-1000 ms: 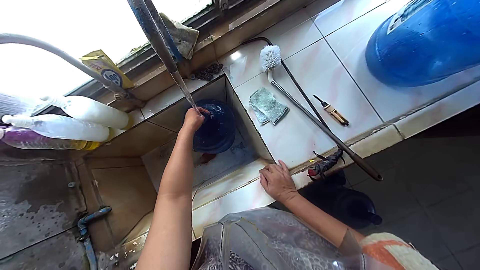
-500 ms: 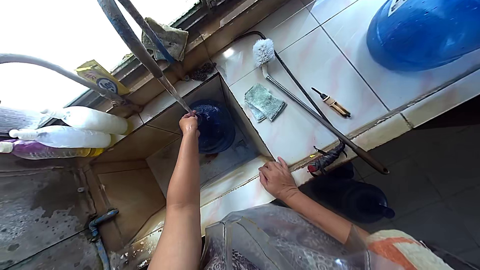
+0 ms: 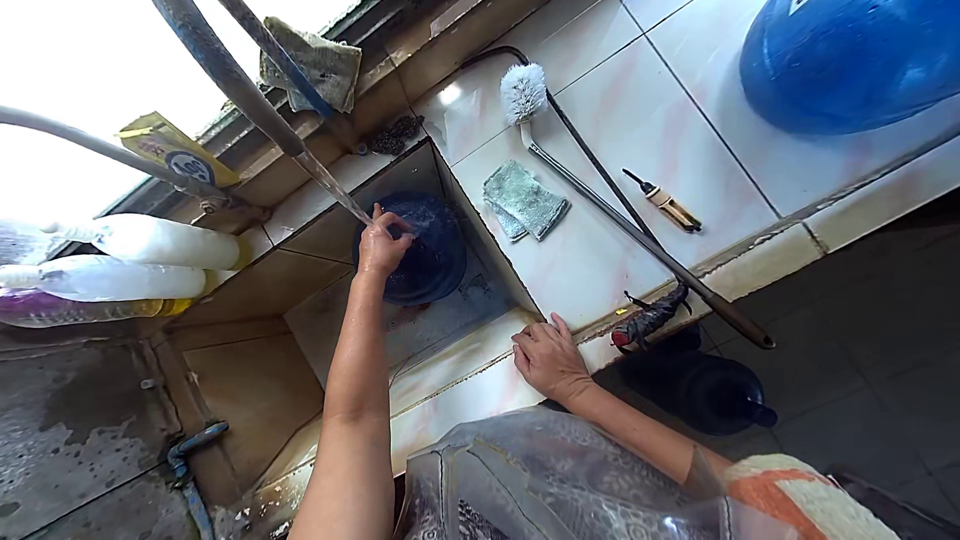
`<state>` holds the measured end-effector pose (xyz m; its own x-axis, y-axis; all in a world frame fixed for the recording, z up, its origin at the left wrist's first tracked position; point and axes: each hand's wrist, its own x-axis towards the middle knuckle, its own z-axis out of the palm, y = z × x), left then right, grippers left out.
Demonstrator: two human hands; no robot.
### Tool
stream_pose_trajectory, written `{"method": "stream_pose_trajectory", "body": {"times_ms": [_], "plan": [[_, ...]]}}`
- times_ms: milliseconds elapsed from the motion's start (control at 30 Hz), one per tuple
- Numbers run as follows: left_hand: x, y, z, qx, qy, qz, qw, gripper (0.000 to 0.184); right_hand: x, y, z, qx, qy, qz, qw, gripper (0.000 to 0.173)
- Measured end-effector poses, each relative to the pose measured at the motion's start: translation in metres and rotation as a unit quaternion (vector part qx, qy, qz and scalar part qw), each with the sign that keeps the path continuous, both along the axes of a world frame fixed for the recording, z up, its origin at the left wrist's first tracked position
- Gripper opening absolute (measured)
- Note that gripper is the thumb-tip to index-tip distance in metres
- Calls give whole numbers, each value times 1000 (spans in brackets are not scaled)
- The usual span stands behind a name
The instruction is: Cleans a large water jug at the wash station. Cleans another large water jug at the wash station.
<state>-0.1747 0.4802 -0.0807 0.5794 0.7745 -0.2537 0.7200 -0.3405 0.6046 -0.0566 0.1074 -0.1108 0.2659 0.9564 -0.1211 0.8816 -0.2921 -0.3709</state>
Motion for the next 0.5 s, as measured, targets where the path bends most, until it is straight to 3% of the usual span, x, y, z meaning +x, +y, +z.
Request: {"method": "stream_pose_trajectory", "body": {"times_ms": [100,167,233,300,367,500], "plan": [[-14,-3,-24,39,-151,18,988,54,-1,0,-1,-2,-1,0,1000,41],[-13,-18,-50,70,-275,113,952,83,0,0,0,-4,-2,0,1000,41],[1,-33,-69,84,-349,220,907,97,0,1,1,-2,1,-2,1000,41],[17,-35,-74,88,-371,291,877,88,-1,1,1,-1,9,-6,1000,40],[23,-33,-69,71,-346,307,884,73,-1,0,2,-1,5,-7,1000,40],[21,-18,-25,1,-277,342,898,64,-1,1,2,6,-7,-1,1000,40]]}}
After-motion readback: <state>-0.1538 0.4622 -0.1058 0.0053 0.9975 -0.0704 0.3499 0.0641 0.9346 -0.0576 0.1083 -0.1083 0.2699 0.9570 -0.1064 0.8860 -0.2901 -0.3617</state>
